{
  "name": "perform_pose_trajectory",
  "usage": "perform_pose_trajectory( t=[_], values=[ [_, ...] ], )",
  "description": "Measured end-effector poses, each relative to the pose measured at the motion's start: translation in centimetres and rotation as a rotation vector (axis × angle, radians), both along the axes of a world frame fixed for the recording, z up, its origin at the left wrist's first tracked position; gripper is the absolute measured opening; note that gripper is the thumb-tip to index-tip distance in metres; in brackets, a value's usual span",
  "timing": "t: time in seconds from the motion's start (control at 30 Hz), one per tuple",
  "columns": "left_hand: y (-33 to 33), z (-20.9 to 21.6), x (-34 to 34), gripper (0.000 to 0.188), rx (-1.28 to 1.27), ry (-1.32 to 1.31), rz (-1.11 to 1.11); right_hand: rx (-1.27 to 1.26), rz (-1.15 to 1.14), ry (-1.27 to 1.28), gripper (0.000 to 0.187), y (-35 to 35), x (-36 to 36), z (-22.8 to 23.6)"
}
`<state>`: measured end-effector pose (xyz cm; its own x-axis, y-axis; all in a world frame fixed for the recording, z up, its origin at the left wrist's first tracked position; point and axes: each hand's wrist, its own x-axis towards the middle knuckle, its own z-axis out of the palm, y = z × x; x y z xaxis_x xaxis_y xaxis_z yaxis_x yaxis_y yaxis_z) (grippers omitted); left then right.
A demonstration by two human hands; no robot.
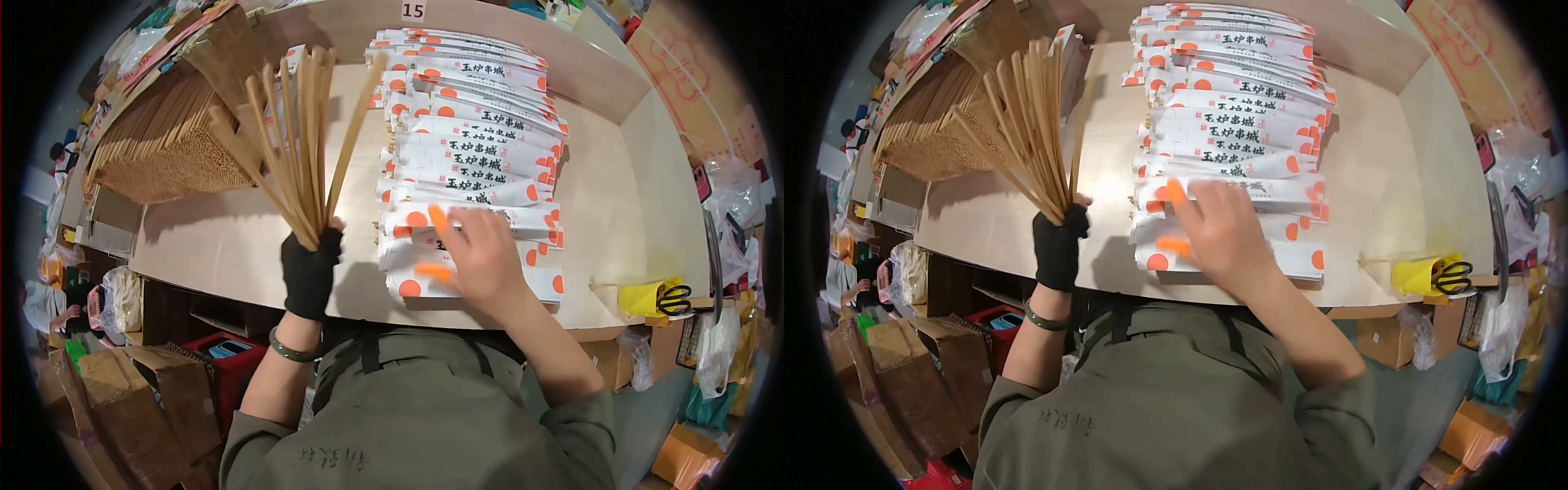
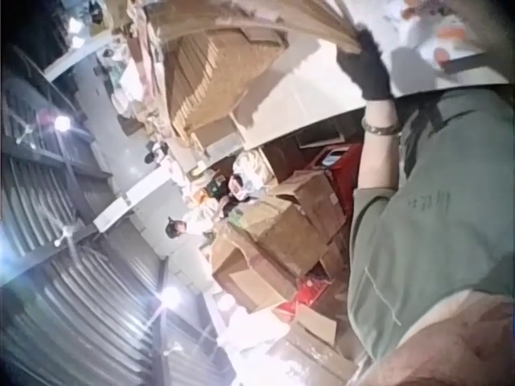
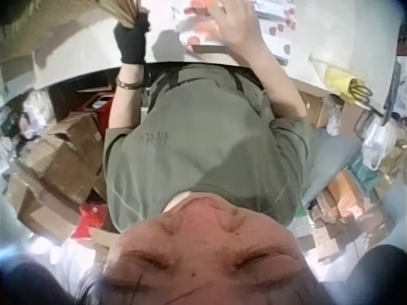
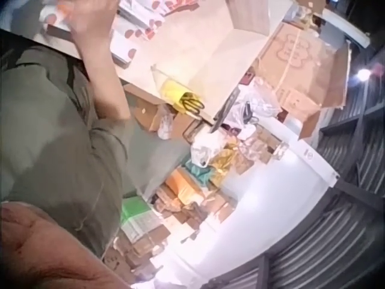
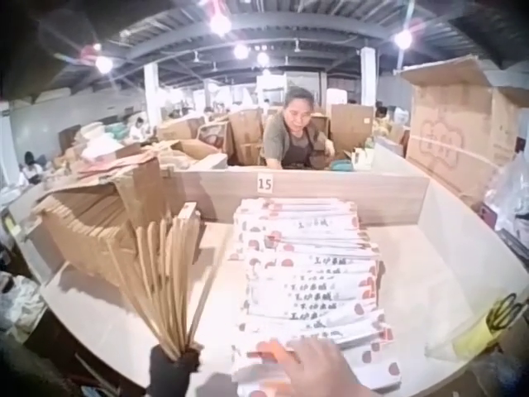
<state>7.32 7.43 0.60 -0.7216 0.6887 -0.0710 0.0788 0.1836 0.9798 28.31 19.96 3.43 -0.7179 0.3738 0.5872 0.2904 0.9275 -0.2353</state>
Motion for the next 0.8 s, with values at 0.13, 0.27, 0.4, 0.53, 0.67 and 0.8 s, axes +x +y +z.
perform_pose_trajectory(
  t=[0.13, 0.27, 0.4, 0.53, 0.67, 0.8],
  values=[
    [-1.1, -2.3, -1.2, 0.021, 0.017, 0.112, 0.148, 0.074, 0.249, -0.306, 0.028, -2.9, 2.8, -4.7],
    [-1.9, -3.0, -1.0, 0.020, 0.055, 0.007, 0.090, -0.053, 0.157, -0.104, 0.012, -2.7, 2.9, -5.0],
    [-3.5, -3.2, -1.6, 0.017, -0.106, 0.057, 0.084, -0.160, 0.155, -0.053, 0.011, -2.5, 3.1, -4.6],
    [-5.1, -2.7, -1.9, 0.009, -0.087, -0.004, 0.083, -0.452, 0.064, 0.010, 0.016, -1.3, 3.0, -3.5],
    [-6.6, -2.5, -3.2, 0.013, -0.072, -0.040, 0.081, -0.990, -0.112, 0.155, 0.020, -0.3, 3.3, -1.9],
    [-7.4, -1.2, -3.9, 0.010, -0.173, 0.126, -0.026, -1.010, -0.005, 0.124, 0.016, 0.2, 3.6, -1.4]
  ],
)
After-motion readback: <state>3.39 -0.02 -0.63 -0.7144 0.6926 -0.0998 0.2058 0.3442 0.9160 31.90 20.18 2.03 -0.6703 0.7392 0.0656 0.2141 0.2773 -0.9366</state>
